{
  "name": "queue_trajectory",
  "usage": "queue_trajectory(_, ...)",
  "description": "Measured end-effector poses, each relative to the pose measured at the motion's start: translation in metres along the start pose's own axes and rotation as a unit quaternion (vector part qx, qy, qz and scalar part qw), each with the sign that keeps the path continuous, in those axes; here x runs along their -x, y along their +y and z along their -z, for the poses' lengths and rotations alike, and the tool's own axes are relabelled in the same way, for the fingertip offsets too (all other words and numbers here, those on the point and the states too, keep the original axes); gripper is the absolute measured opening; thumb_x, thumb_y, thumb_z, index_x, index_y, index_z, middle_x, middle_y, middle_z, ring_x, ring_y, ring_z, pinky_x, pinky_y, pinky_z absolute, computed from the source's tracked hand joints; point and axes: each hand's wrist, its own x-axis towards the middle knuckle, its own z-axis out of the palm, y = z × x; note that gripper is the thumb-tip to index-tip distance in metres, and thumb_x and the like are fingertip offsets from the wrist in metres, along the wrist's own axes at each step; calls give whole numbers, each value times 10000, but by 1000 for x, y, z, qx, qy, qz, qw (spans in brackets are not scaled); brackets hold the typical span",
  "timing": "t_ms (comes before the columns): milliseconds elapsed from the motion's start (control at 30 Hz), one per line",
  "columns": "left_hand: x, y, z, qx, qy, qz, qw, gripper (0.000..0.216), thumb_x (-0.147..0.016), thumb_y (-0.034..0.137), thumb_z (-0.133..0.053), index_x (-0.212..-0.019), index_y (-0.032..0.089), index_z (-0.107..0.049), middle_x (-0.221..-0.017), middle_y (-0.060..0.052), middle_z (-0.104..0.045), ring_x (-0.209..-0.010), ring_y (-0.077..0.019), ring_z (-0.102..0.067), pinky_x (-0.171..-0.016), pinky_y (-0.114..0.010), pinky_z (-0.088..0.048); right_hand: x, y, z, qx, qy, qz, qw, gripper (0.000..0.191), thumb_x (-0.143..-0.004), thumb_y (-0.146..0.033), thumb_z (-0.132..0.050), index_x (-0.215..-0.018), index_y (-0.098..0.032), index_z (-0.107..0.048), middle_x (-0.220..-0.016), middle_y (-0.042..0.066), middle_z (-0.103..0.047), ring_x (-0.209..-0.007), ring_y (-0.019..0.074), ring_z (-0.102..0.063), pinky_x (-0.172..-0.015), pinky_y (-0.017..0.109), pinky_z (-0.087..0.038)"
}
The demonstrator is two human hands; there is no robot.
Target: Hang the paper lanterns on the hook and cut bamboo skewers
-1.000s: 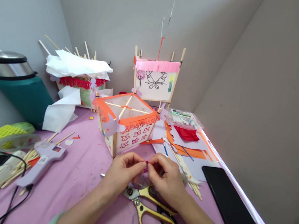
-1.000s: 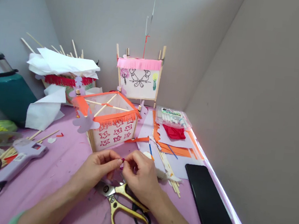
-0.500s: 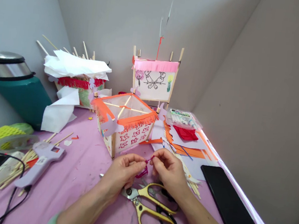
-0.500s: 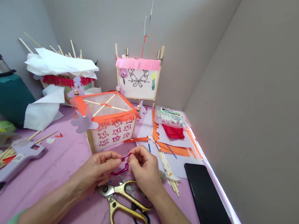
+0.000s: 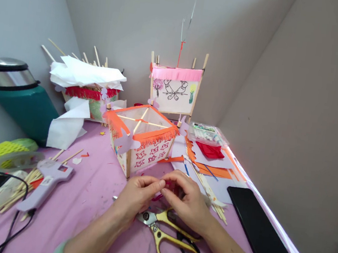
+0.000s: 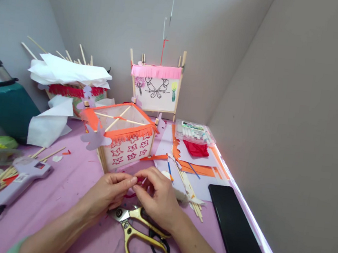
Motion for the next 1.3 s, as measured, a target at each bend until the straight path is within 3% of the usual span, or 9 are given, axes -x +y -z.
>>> queue_trajectory(267, 0, -3, 0, -6, -51, -17, 999, 397, -758, 486, -563, -561, 176, -413, -422, 100, -269, -354, -33, -176, -346, -197, -149, 1, 0, 0, 15, 20, 3, 1000, 37, -830, -175, -518, -838, -180, -553, -766, -9, -534, -638, 89, -488, -586, 217, -379)
queue_trajectory(400, -1, -3, 1, -41, -36, -14, 998, 416, -743, 509, -563, -547, 180, -399, -422, 98, -265, -355, -35, -181, -346, -200, -133, 1, 1, 0, 7, 19, -35, 999, 23, -820, -190, -528, -801, -180, -537, -712, -25, -519, -606, 82, -474, -558, 203, -367)
queue_trajectory(533, -3, -5, 2, -119, -8, -34, 992, 445, -727, 554, -545, -528, 173, -432, -399, 90, -267, -338, -36, -223, -343, -198, -139, 0, 1, 1, 0, 0, -69, 998, 51, -811, -210, -532, -774, -176, -525, -646, -38, -496, -571, 80, -447, -528, 198, -353)
queue_trajectory(700, -5, -4, 4, -131, 6, -15, 991, 424, -696, 557, -576, -601, 144, -566, -375, 101, -243, -321, -25, -179, -343, -196, -94, -2, 0, 6, -5, -14, -94, 995, 44, -795, -191, -526, -756, -171, -529, -622, -40, -490, -555, 78, -433, -515, 197, -345)
queue_trajectory(867, -1, 2, 1, -52, -2, 2, 999, 341, -627, 450, -699, -691, 124, -622, -439, 86, -377, -324, 2, -178, -341, -184, -92, -2, 8, 12, -49, -19, -104, 993, 65, -802, -184, -520, -740, -171, -531, -651, -32, -506, -573, 78, -441, -522, 197, -353)
queue_trajectory(1033, 3, 2, 1, 66, -10, -14, 998, 272, -676, 390, -692, -745, 134, -634, -419, 109, -288, -337, 0, -147, -341, -170, -104, -1, 5, 13, -132, -60, -136, 980, 156, -816, -310, -566, -912, -188, -543, -695, -29, -547, -588, 91, -495, -529, 205, -386)
queue_trajectory(1133, 4, 2, 2, 128, -25, -27, 991, 219, -708, 354, -677, -760, 149, -619, -401, 115, -261, -340, -6, -141, -337, -155, -137, -1, -2, 11, -51, -105, -77, 990, 351, -702, -330, -706, -995, -198, -565, -805, -7, -599, -716, 127, -539, -639, 237, -418)
queue_trajectory(1233, 4, 5, 5, 189, -41, -47, 980, 174, -748, 322, -645, -779, 155, -607, -423, 105, -314, -335, -6, -176, -340, -149, -189, -3, -2, 11, 28, -125, -4, 992, 114, -783, -282, -631, -850, -190, -634, -817, 3, -626, -795, 136, -547, -753, 259, -402)
queue_trajectory(1300, 3, 9, 9, 227, -29, -68, 971, 146, -765, 294, -628, -779, 153, -595, -436, 100, -334, -332, -6, -198, -343, -150, -210, -5, 3, 15, 22, -107, -23, 994, 145, -859, -246, -522, -825, -193, -653, -797, 0, -642, -760, 120, -559, -738, 244, -406)
